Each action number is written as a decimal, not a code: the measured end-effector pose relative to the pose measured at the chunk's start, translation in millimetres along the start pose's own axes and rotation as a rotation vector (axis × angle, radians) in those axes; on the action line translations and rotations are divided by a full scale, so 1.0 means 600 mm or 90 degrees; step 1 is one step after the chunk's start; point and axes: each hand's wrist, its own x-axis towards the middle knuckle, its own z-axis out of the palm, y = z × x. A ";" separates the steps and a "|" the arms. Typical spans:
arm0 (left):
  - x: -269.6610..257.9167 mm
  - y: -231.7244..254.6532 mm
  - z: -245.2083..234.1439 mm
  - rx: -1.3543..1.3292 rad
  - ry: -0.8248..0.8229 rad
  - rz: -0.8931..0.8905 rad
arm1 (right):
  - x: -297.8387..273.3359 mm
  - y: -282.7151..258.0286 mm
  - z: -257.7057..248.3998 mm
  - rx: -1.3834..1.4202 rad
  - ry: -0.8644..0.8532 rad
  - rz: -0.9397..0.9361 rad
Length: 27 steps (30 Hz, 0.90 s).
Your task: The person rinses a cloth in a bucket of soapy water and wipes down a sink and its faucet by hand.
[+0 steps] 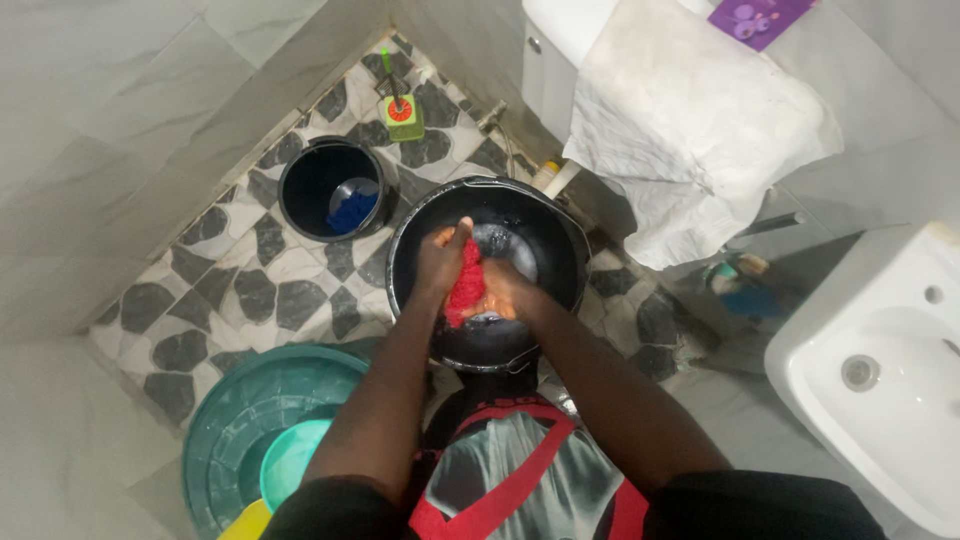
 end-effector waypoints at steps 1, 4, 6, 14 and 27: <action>-0.002 -0.002 0.000 0.001 -0.004 0.002 | 0.008 0.001 0.004 0.002 0.003 -0.003; -0.033 0.023 -0.006 -0.162 -0.062 0.045 | 0.015 0.002 0.022 0.029 0.126 -0.165; -0.060 0.057 -0.011 -0.205 -0.047 -0.029 | 0.003 -0.022 0.035 0.160 0.294 -0.247; -0.049 0.061 -0.021 -0.189 0.151 -0.049 | -0.018 -0.042 0.045 0.479 0.074 -0.339; -0.119 0.203 0.096 0.069 -0.128 0.317 | -0.224 -0.057 -0.005 0.193 0.071 0.031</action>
